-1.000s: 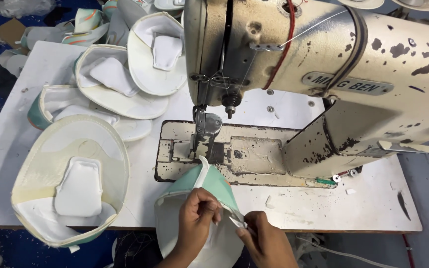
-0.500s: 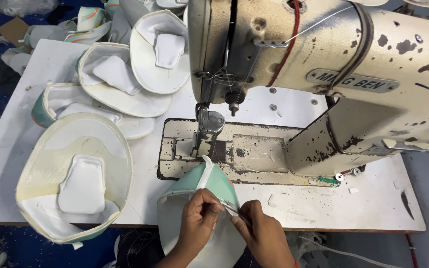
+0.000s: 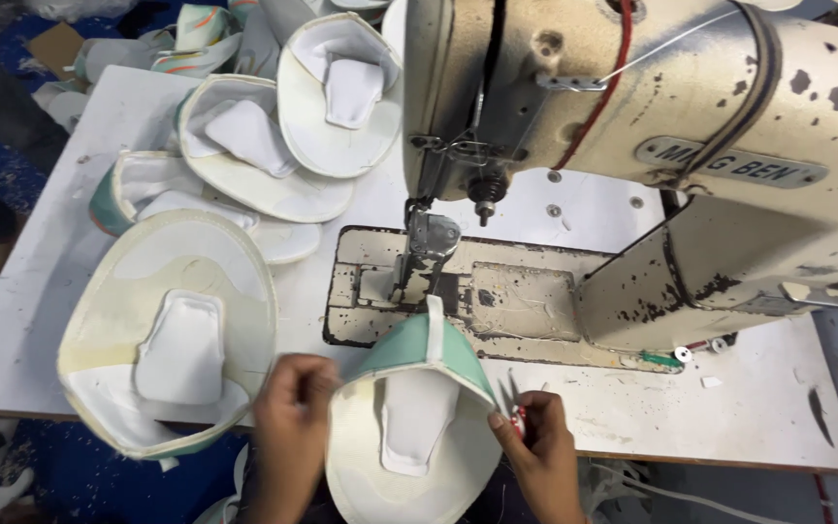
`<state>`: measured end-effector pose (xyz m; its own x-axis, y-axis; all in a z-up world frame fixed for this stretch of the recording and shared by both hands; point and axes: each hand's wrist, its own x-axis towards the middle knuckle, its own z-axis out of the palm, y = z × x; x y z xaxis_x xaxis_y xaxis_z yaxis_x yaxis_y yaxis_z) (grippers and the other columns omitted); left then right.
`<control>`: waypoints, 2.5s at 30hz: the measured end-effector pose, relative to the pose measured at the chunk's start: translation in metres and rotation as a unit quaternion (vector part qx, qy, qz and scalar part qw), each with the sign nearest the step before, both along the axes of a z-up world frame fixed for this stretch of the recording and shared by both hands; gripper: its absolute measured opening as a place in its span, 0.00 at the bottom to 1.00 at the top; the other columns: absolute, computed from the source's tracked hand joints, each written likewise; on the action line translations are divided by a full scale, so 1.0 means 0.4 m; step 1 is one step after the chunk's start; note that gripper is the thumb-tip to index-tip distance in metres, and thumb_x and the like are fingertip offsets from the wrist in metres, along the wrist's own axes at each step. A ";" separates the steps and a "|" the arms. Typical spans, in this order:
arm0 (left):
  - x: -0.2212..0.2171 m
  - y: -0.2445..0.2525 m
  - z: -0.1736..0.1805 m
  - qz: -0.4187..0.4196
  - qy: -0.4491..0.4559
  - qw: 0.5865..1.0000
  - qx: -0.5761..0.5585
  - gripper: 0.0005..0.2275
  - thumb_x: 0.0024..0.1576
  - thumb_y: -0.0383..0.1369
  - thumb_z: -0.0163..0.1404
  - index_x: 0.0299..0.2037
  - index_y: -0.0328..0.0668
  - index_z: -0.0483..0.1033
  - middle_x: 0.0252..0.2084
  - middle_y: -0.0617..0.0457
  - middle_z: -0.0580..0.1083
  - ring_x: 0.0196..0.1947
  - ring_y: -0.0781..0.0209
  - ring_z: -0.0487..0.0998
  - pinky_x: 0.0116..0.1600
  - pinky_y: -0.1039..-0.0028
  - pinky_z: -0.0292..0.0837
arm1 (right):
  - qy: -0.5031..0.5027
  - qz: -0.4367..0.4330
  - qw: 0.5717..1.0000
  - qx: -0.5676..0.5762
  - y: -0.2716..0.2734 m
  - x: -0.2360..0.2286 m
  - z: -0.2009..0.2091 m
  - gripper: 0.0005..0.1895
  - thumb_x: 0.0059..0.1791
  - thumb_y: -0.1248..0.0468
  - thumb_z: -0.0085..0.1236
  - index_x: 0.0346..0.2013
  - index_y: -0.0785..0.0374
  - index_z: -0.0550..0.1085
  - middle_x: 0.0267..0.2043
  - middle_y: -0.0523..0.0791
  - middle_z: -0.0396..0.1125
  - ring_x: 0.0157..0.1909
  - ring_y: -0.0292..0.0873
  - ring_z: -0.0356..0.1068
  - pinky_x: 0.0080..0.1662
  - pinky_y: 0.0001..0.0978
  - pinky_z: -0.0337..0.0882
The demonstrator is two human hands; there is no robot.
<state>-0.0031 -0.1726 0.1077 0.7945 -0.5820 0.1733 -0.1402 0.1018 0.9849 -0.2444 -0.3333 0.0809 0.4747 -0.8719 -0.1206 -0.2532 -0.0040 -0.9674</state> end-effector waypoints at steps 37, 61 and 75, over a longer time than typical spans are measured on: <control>0.091 -0.114 0.143 -0.154 0.127 0.980 0.009 0.12 0.51 0.22 0.61 0.45 0.37 0.83 0.35 0.53 0.75 0.27 0.71 0.73 0.31 0.80 0.69 | -0.037 -0.078 0.996 -0.026 -0.015 0.028 -0.029 0.10 0.48 0.73 0.61 0.43 0.68 0.73 0.31 0.40 0.67 0.31 0.28 0.60 0.33 0.20 0.60; 0.152 -0.127 -0.411 -0.236 0.395 0.857 -0.234 0.13 0.65 0.29 0.53 0.55 0.26 0.74 0.41 0.46 0.77 0.37 0.62 0.78 0.40 0.75 0.74 | -0.153 -0.007 0.973 0.170 0.056 0.187 0.285 0.14 0.45 0.75 0.62 0.41 0.65 0.69 0.31 0.43 0.66 0.19 0.30 0.56 0.19 0.25 0.53; 0.040 0.000 -0.559 -0.247 0.368 0.866 -0.232 0.14 0.64 0.28 0.53 0.56 0.27 0.72 0.43 0.46 0.76 0.39 0.62 0.77 0.42 0.74 0.73 | -0.026 -0.008 0.999 -0.033 0.054 0.075 0.105 0.15 0.46 0.66 0.64 0.44 0.68 0.71 0.36 0.45 0.76 0.34 0.34 0.72 0.40 0.26 0.72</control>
